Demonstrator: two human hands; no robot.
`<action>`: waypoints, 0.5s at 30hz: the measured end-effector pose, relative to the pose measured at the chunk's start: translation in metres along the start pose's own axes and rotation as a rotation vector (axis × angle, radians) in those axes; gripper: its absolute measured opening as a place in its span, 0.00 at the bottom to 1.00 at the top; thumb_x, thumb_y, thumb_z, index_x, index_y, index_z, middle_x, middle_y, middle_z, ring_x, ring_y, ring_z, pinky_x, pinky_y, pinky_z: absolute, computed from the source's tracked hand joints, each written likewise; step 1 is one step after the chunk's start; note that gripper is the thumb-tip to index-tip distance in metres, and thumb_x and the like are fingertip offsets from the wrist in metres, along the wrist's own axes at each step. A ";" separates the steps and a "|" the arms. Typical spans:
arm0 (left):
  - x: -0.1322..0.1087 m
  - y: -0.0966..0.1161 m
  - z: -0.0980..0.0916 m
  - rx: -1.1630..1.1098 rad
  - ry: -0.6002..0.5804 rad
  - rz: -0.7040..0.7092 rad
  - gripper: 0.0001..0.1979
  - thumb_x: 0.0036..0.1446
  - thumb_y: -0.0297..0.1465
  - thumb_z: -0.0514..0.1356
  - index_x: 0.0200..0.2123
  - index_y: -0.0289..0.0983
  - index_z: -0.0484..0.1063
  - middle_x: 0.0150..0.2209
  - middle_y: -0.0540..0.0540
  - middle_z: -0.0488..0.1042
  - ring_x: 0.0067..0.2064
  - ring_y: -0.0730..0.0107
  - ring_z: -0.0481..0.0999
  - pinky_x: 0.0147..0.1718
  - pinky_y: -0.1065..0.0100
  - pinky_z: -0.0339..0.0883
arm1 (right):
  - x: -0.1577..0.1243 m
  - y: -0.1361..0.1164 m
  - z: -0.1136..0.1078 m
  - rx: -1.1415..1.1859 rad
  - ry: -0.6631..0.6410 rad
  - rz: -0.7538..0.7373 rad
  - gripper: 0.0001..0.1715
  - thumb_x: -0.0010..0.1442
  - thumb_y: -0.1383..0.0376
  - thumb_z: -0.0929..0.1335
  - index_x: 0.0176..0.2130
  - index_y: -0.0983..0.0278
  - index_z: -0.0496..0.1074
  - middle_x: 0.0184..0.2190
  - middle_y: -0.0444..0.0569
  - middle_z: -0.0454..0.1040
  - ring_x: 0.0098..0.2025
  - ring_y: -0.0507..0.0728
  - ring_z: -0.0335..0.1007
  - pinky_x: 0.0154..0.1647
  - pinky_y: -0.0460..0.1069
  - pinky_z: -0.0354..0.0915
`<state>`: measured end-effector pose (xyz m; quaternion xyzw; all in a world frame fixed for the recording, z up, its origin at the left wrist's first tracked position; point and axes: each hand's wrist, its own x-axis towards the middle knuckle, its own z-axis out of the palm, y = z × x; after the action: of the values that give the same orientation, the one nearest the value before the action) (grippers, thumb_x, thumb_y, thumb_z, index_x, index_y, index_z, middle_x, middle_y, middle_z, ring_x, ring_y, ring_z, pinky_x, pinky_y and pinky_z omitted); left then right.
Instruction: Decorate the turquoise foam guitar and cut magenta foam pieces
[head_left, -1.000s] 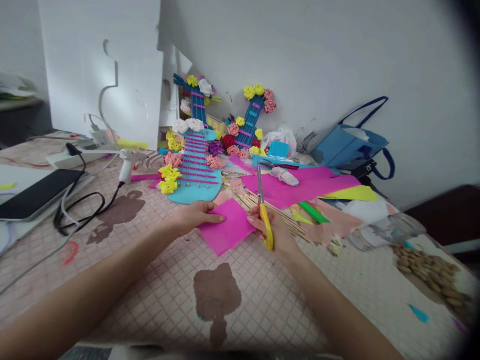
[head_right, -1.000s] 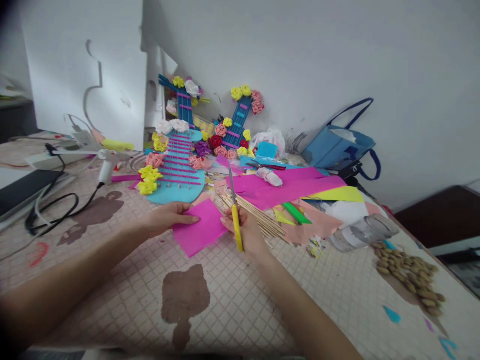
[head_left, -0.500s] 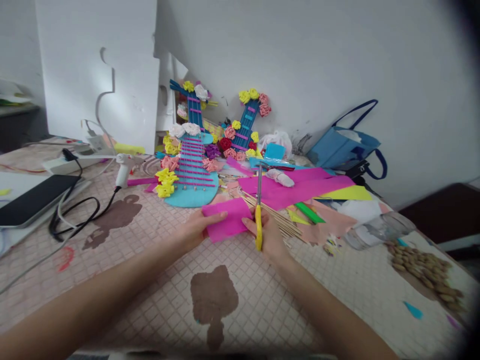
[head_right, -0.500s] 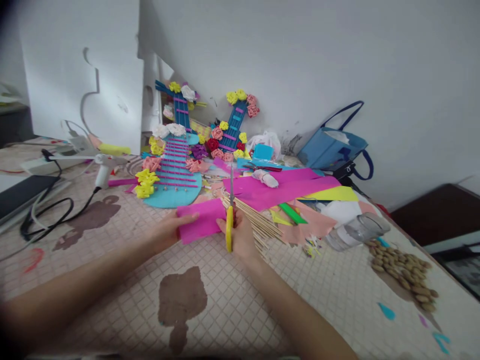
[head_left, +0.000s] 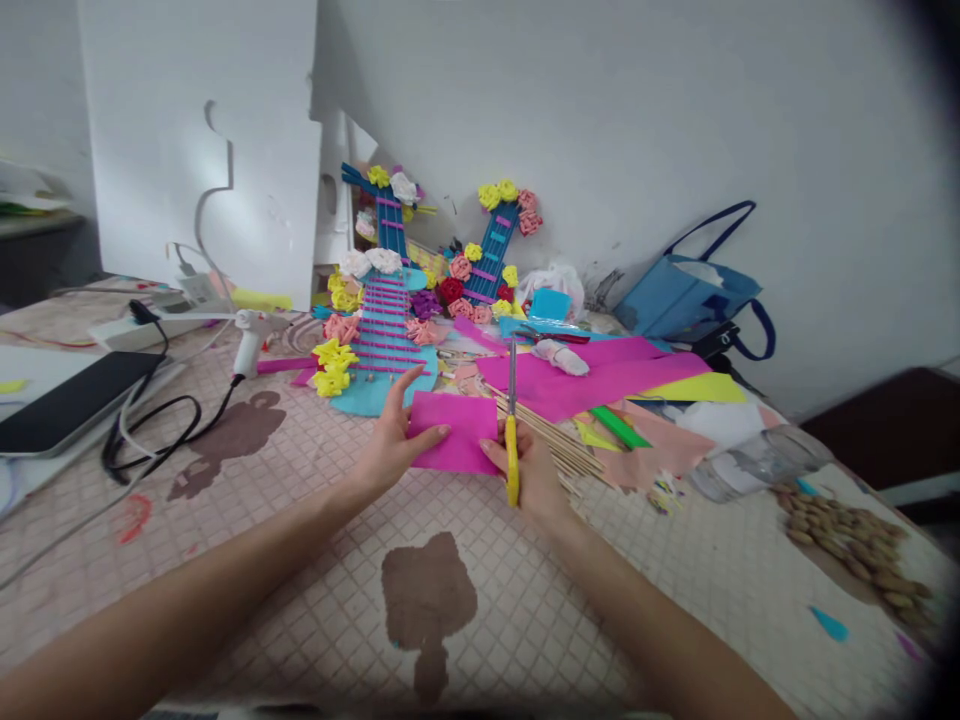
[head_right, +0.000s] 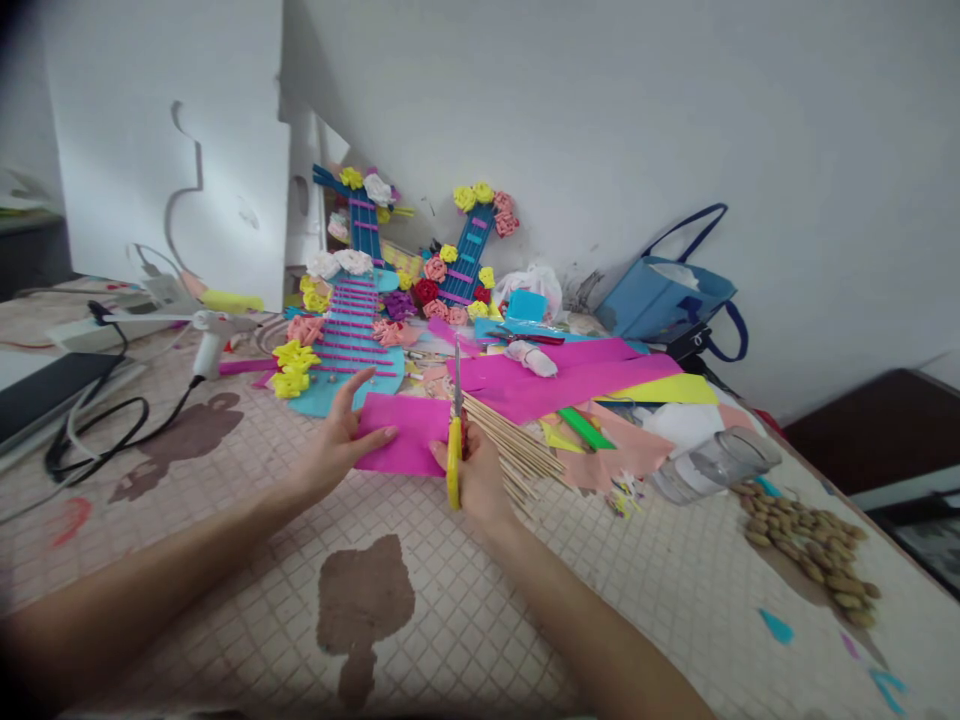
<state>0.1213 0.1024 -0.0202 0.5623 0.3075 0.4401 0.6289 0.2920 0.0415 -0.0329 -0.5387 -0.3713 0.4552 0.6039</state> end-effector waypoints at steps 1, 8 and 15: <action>0.000 0.001 -0.001 0.018 -0.026 0.017 0.40 0.48 0.35 0.67 0.61 0.48 0.52 0.38 0.49 0.75 0.36 0.67 0.75 0.35 0.67 0.71 | 0.001 0.000 -0.001 0.012 -0.001 -0.011 0.21 0.42 0.59 0.76 0.31 0.62 0.65 0.25 0.39 0.62 0.26 0.49 0.57 0.27 0.44 0.57; 0.001 0.003 -0.006 0.273 -0.131 -0.032 0.16 0.46 0.37 0.68 0.39 0.38 0.78 0.43 0.43 0.77 0.45 0.58 0.74 0.40 0.66 0.69 | 0.003 0.006 -0.004 0.012 -0.046 -0.043 0.19 0.43 0.61 0.75 0.32 0.62 0.66 0.27 0.39 0.65 0.27 0.49 0.59 0.28 0.45 0.58; 0.009 0.005 -0.014 0.102 -0.066 -0.063 0.23 0.43 0.34 0.70 0.45 0.39 0.76 0.46 0.45 0.76 0.39 0.68 0.74 0.35 0.70 0.70 | -0.006 -0.010 -0.001 0.127 -0.073 -0.005 0.22 0.43 0.56 0.76 0.34 0.61 0.66 0.25 0.39 0.64 0.22 0.48 0.57 0.19 0.44 0.52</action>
<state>0.1114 0.1162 -0.0172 0.5980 0.3262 0.3849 0.6228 0.2922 0.0357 -0.0225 -0.4813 -0.3651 0.4956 0.6241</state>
